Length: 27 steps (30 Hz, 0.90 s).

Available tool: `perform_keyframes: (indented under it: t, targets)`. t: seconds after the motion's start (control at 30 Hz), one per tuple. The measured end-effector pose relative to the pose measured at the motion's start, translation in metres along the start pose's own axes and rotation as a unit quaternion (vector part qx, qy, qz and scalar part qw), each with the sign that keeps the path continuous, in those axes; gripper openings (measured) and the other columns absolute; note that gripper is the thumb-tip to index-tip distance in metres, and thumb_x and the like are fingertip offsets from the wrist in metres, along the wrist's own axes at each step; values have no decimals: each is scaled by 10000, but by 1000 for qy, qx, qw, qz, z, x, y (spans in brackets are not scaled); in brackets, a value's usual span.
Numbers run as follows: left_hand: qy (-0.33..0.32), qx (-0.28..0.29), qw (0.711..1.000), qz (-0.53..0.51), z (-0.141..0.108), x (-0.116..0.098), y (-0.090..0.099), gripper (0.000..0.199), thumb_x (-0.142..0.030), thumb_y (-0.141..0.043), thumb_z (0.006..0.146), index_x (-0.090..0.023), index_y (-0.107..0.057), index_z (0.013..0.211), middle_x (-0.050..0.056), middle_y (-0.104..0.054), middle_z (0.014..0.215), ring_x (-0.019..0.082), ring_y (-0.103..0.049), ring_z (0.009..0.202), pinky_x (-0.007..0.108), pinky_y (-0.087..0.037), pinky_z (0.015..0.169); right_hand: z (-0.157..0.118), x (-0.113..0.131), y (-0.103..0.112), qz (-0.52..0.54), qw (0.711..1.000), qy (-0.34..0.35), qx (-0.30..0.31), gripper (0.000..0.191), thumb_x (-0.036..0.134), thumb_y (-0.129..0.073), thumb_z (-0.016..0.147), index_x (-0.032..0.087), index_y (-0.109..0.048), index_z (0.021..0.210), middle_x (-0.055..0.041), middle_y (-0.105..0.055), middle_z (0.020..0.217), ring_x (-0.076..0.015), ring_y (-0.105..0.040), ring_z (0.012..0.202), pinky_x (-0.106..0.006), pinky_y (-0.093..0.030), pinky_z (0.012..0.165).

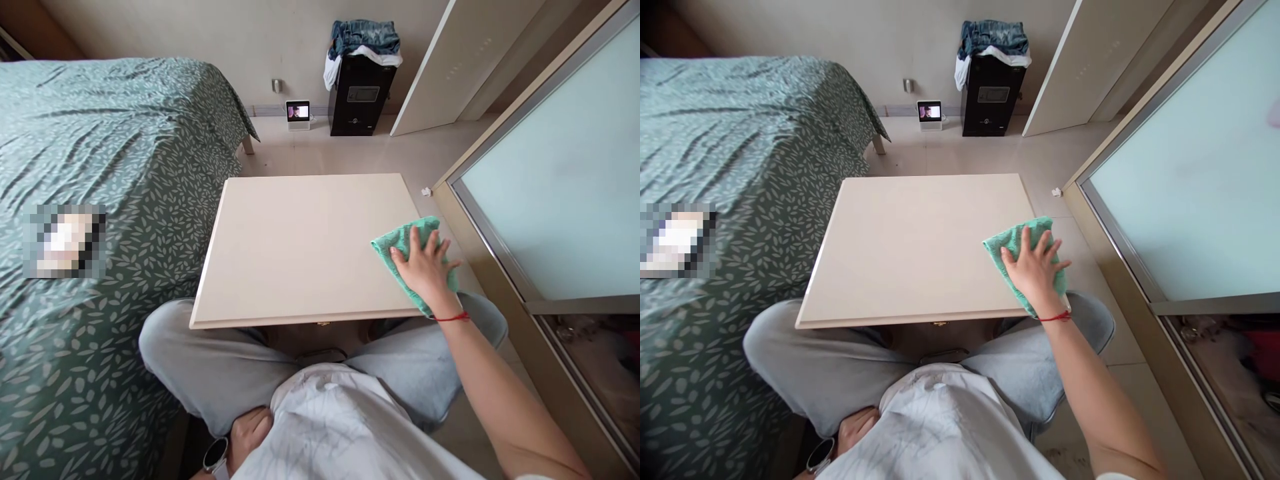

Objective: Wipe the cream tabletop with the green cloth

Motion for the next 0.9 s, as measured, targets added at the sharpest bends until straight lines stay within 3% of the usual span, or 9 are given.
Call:
perform_keyframes:
  t: [0.1, 0.2, 0.33, 0.4, 0.47, 0.57, 0.63, 0.77, 0.9]
  targets:
    - [-2, -2, 1000, -1, -1, 1, -1, 294, -316, -384, 759, -197, -373, 490, -32, -413, 447, 80, -417, 385, 205, -246, 408, -19, 70, 3, -5, 996, 91, 15, 911, 679, -393, 1229, 141, -355, 1963, -377, -272, 1988, -675, -270, 1817, -1011, -346, 1274]
    - [-3, -14, 1000, 0, -1, 2, -2, 301, -298, -374, 766, -195, -375, 484, -36, -413, 439, 73, -415, 378, 193, -251, 400, -45, 173, 11, 35, 968, 244, 38, 917, 684, -510, 1204, 165, -402, 1953, -349, -264, 1999, -678, -231, 1828, -1030, -267, 1302]
    - [-6, -33, 999, 2, -1, 2, 1, 312, -261, -364, 781, -190, -385, 478, -41, -427, 436, 59, -415, 366, 170, -265, 392, -97, 305, 20, 69, 892, 437, 92, 941, 711, -607, 1182, 211, -406, 1954, -285, -212, 2030, -611, -182, 1869, -996, -225, 1367]
    - [4, -37, 999, 6, -2, 2, 2, 306, -257, -362, 784, -190, -407, 489, -41, -440, 445, 57, -426, 371, 165, -276, 397, -124, 350, 20, 68, 845, 520, 108, 924, 708, -608, 1192, 231, -402, 1955, -273, -190, 2037, -589, -163, 1880, -968, -218, 1393]
    - [18, -39, 999, 8, -3, 3, 2, 306, -268, -359, 786, -190, -422, 497, -40, -445, 448, 57, -434, 375, 164, -281, 402, -147, 375, 18, 66, 799, 588, 108, 864, 687, -613, 1201, 276, -437, 1941, -231, -219, 2044, -571, -162, 1885, -950, -209, 1411]
    - [23, -41, 999, 3, -4, 2, 2, 322, -292, -353, 786, -187, -418, 489, -45, -436, 436, 54, -425, 366, 166, -273, 399, -162, 376, 12, 69, 752, 648, 100, 779, 644, -662, 1193, 334, -522, 1894, -145, -297, 2041, -544, -184, 1887, -944, -195, 1423]
    - [28, -35, 999, -1, -4, 2, 2, 331, -290, -346, 787, -185, -403, 478, -46, -428, 431, 53, -416, 363, 167, -263, 396, -156, 357, 9, 70, 749, 652, 99, 773, 619, -685, 1189, 340, -528, 1892, -128, -305, 2039, -527, -186, 1892, -939, -184, 1430]
    - [34, -25, 999, -7, -1, 0, 3, 325, -270, -341, 782, -184, -384, 471, -44, -422, 433, 56, -415, 375, 170, -250, 397, -115, 287, 10, 70, 804, 581, 104, 796, 609, -685, 1188, 345, -496, 1915, -138, -288, 2041, -510, -184, 1896, -922, -161, 1442]
    - [31, -23, 999, -7, 0, -1, 3, 320, -282, -351, 778, -187, -375, 473, -40, -420, 437, 61, -407, 380, 180, -247, 406, -57, 177, 15, 42, 890, 441, 109, 826, 651, -619, 1188, 362, -446, 1942, -127, -266, 2052, -509, -178, 1897, -902, -199, 1440]
Point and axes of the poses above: each hand's wrist, its own z-axis towards the middle knuckle, its own y-axis out of the back of the hand, x = y × z, the point moved 4 cm from there along z, towards the middle knuckle
